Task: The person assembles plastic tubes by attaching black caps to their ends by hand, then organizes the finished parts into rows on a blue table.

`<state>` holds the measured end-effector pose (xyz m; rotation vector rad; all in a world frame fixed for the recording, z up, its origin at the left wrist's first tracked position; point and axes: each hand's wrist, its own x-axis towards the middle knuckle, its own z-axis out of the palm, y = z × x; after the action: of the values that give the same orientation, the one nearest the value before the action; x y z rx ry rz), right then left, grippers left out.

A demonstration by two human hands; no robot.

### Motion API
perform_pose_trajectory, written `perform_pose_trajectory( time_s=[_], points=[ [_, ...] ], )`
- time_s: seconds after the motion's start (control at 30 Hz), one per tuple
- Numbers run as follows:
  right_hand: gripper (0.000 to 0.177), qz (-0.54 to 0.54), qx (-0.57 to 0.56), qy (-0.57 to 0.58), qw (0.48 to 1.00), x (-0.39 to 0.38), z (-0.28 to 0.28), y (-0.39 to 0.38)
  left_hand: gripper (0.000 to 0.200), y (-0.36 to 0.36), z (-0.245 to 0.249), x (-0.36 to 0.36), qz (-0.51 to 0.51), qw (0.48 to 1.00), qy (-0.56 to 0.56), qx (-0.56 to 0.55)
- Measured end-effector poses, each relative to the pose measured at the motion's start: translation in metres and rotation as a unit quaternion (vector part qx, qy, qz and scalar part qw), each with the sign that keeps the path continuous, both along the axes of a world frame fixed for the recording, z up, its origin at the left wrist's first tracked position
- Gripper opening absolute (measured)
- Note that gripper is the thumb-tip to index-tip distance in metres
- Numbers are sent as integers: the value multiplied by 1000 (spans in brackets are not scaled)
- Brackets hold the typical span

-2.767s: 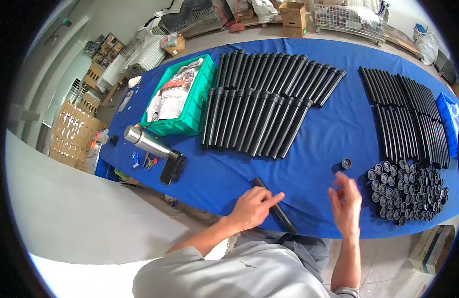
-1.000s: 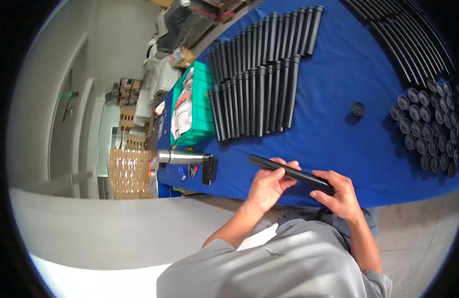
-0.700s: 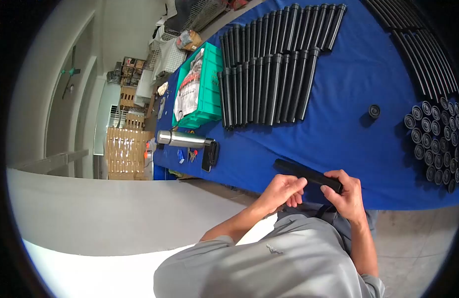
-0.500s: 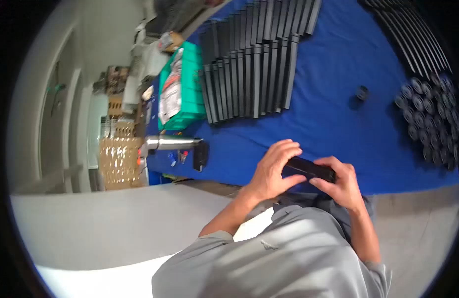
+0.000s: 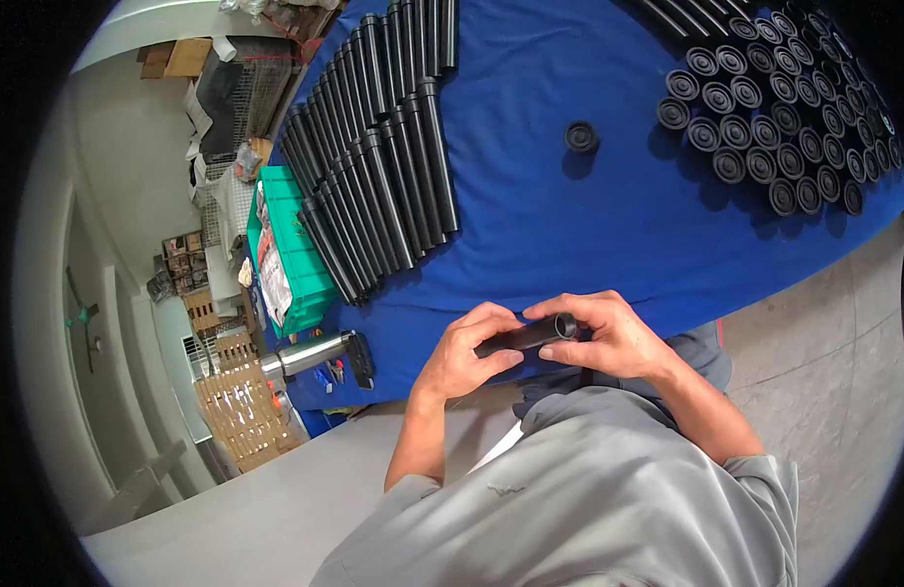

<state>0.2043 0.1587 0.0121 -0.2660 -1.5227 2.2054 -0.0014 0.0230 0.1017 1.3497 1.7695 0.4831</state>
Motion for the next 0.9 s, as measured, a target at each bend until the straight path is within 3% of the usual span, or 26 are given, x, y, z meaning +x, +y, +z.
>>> perform_pose_trajectory(
  time_s=[0.07,0.37,0.47,0.57,0.67,0.9],
  points=[
    [40,-10,-10,10,1000,0,0,-1,41,-2,-1,-5,-19,1000,-20,-11],
    [37,-7,-7,-21,1000,2,6,4,44,-7,-7,-8,73,980,-153,-101],
    [38,1,-7,-45,999,3,8,6,43,-10,-14,-1,99,981,-158,-45],
    [38,16,2,-57,998,5,9,8,49,-15,-18,-8,75,991,-82,-78],
    [38,16,29,-35,999,2,2,3,38,-15,-18,-8,63,991,-100,-62],
    [38,-33,51,-18,998,-1,-1,-2,43,-8,-15,-2,27,997,-71,22]
  ],
)
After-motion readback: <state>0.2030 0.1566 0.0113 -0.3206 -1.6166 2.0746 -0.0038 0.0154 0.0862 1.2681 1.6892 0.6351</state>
